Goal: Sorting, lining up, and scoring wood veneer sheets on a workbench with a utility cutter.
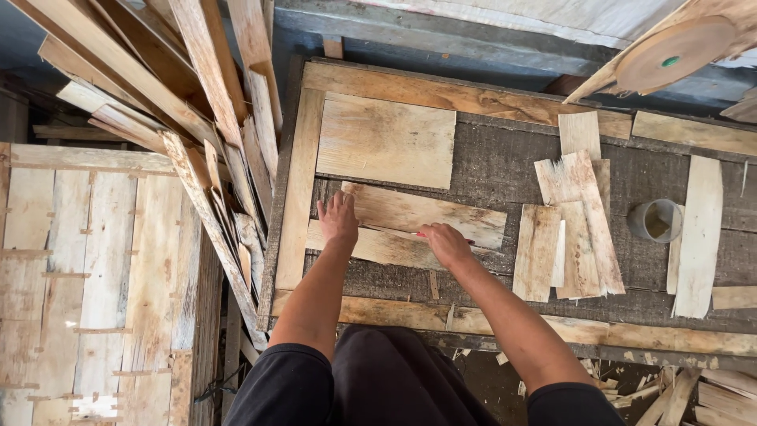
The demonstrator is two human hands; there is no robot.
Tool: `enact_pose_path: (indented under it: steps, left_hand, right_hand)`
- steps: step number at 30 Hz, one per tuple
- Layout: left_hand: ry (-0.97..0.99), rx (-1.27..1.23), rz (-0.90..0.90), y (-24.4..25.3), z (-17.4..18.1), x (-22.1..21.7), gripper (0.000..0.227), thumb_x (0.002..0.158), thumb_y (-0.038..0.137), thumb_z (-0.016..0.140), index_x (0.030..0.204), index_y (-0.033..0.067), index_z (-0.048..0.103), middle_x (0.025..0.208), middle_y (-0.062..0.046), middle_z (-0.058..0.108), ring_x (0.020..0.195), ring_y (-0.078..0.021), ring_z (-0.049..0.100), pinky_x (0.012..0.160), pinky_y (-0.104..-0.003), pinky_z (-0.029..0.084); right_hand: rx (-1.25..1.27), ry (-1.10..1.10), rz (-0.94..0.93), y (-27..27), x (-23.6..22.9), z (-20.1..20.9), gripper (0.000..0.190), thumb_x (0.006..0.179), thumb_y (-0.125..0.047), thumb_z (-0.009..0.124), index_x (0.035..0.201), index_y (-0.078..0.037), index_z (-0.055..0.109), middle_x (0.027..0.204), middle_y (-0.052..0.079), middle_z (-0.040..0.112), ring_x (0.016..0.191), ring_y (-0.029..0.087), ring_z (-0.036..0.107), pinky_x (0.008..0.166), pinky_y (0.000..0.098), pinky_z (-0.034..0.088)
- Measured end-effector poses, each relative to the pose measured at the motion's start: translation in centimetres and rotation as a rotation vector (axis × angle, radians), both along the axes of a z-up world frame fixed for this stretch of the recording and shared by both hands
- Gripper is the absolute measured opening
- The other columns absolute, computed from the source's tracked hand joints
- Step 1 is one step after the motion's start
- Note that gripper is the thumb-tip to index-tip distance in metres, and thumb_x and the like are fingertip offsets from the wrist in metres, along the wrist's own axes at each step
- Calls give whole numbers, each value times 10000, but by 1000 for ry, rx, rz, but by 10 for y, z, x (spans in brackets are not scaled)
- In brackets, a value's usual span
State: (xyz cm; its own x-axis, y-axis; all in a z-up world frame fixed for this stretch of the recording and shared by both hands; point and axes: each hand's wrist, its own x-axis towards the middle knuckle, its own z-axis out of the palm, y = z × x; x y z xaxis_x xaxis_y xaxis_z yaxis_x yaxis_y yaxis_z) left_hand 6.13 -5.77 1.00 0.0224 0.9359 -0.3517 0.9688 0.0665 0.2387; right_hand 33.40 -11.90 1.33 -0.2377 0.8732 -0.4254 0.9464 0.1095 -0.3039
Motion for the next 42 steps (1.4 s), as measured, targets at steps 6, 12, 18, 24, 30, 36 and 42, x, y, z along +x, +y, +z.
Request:
enact_pose_path:
  steps: [6,12,18,24,30,36,42]
  left_hand:
    - [-112,14,14,2,-3,-8,672,752,252,898,1343,198,582,1443,-28,508,1375,-228,494,1240,-525,240]
    - [-126,8,-12,2,-5,-15,615,777,228,866,1337,239,612,1455,-4,501,1373,-227,497,1240,-532,220]
    - [-142,55,-19,3,-33,-20,478,902,15,589,1312,248,669,1470,-2,514,1377,-213,509,1251,-544,198]
    - [-160,34,10,2,-18,-19,465,910,19,568,1307,233,675,1474,4,524,1365,-213,527,1251,-545,199]
    - [4,-126,-67,-12,-5,-2,583,1008,275,528,1561,215,355,1682,-78,195,1539,-267,217,1232,-578,107]
    - [67,-127,-385,-53,3,45,513,1085,357,451,1551,180,329,1735,-171,55,1580,-339,30,1247,-604,41]
    - [-219,34,-399,-80,-13,90,575,996,259,547,1540,187,375,1698,-135,182,1583,-331,116,1234,-633,117]
  right_hand:
    - [64,-13,-37,-9,4,55,156,941,-91,637,1093,-69,668,1015,120,679,941,309,703,799,455,594]
    - [187,95,-122,-25,-9,43,350,851,-239,762,1114,-40,648,1054,137,648,901,343,679,738,474,586]
    - [135,10,-32,-36,6,-35,194,946,-208,688,1027,-33,670,983,91,650,829,237,693,696,362,623]
    - [90,84,97,-58,-15,7,205,904,-244,718,933,-47,668,882,91,662,703,204,643,621,382,583]
    - [176,193,-591,-56,15,-9,188,927,-211,696,987,-54,614,828,60,662,633,170,632,552,349,573]
    - [421,148,-808,-59,62,-23,279,902,-172,727,1077,1,594,965,207,642,854,388,650,727,526,535]
    - [426,89,-1030,-80,119,-55,297,904,-180,731,1130,-15,633,1057,229,610,997,427,615,882,528,507]
